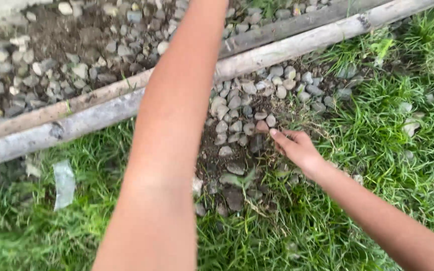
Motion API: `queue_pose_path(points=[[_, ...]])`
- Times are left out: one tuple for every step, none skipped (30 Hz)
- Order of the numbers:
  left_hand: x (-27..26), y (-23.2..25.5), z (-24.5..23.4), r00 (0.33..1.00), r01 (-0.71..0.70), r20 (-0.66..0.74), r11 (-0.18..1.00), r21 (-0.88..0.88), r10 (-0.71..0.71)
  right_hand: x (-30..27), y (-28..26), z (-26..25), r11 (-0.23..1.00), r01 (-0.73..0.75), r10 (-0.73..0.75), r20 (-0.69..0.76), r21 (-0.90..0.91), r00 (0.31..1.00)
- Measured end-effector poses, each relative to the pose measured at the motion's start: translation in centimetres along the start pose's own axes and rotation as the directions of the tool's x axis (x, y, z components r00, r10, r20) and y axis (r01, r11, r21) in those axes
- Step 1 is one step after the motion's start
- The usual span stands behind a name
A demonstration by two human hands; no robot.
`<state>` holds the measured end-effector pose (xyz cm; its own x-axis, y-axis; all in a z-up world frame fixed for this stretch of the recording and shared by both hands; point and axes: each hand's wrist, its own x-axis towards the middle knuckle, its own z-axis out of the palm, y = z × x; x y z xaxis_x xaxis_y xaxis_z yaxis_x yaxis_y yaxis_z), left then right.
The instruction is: Manually pulling weeds and unwanted grass from a rocky patch of ground.
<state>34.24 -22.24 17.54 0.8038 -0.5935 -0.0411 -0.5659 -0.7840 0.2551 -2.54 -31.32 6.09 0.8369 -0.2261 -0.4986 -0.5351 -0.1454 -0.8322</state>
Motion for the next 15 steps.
queue_pose_path(points=[[0.0,0.2,0.0,1.0,-0.007,0.001,1.0,-0.001,0.007,0.5,0.6,0.0,1.0,-0.001,0.001,-0.007,0.002,1.0],[0.0,0.4,0.0,0.999,0.004,-0.037,0.998,-0.058,-0.006,0.9,1.3,0.0,1.0,-0.021,0.021,-0.012,0.002,1.0],[-0.2,0.3,-0.1,0.997,0.018,-0.07,0.994,-0.111,-0.026,1.4,1.9,0.4,0.999,-0.042,0.042,-0.01,0.005,0.999],[-0.6,0.1,-0.1,0.998,0.017,-0.065,0.994,-0.108,-0.024,1.5,1.9,0.7,0.999,-0.045,0.045,-0.009,0.011,0.999],[-0.8,-0.1,-0.6,0.993,0.024,-0.107,0.987,-0.157,-0.041,1.9,1.7,1.0,0.998,-0.05,0.05,0.002,-0.036,0.999],[-1.0,-0.3,-1.0,0.987,0.029,-0.147,0.978,-0.206,-0.06,2.3,1.5,1.3,0.995,-0.054,0.055,0.013,-0.082,0.998],[-3.9,-0.2,-0.8,0.987,0.026,-0.149,0.977,-0.21,-0.058,3.3,1.5,1.4,0.995,-0.055,0.056,0.009,-0.085,0.998],[-6.9,-0.2,-0.6,0.941,-0.165,-0.336,0.93,-0.327,0.049,4.3,1.6,1.6,0.981,-0.105,0.118,0.068,-0.164,0.991],[-10.1,-0.3,-0.5,0.845,-0.361,-0.523,0.844,-0.396,0.116,5.4,1.7,1.9,0.957,-0.146,0.182,0.126,-0.249,0.975],[-11.9,-1.5,1.6,0.843,-0.36,-0.527,0.843,-0.399,0.111,5.3,-2.5,1.7,0.956,-0.145,0.181,0.125,-0.255,0.975],[-14.0,-3.2,3.3,0.897,-0.286,-0.426,0.888,-0.36,0.116,5.4,-6.9,1.9,0.888,-0.156,0.214,0.089,-0.433,0.973],[-16.0,-4.8,5.1,0.941,-0.214,-0.32,0.925,-0.313,0.11,5.5,-11.2,2.2,0.787,-0.163,0.237,0.047,-0.594,0.97],[-17.8,-6.2,5.7,0.944,-0.199,-0.318,0.928,-0.315,0.095,9.7,-13.5,-0.1,0.784,-0.157,0.24,0.06,-0.601,0.969],[-19.5,-7.4,6.4,0.978,-0.094,-0.208,0.929,-0.359,0.019,13.4,-16.1,-2.3,0.75,0.292,-0.388,-0.038,-0.594,0.921],[-21.5,-8.1,7.8,0.996,0.011,-0.075,0.916,-0.4,-0.045,16.5,-18.3,-4.7,0.475,0.619,-0.846,-0.132,-0.625,0.516]])
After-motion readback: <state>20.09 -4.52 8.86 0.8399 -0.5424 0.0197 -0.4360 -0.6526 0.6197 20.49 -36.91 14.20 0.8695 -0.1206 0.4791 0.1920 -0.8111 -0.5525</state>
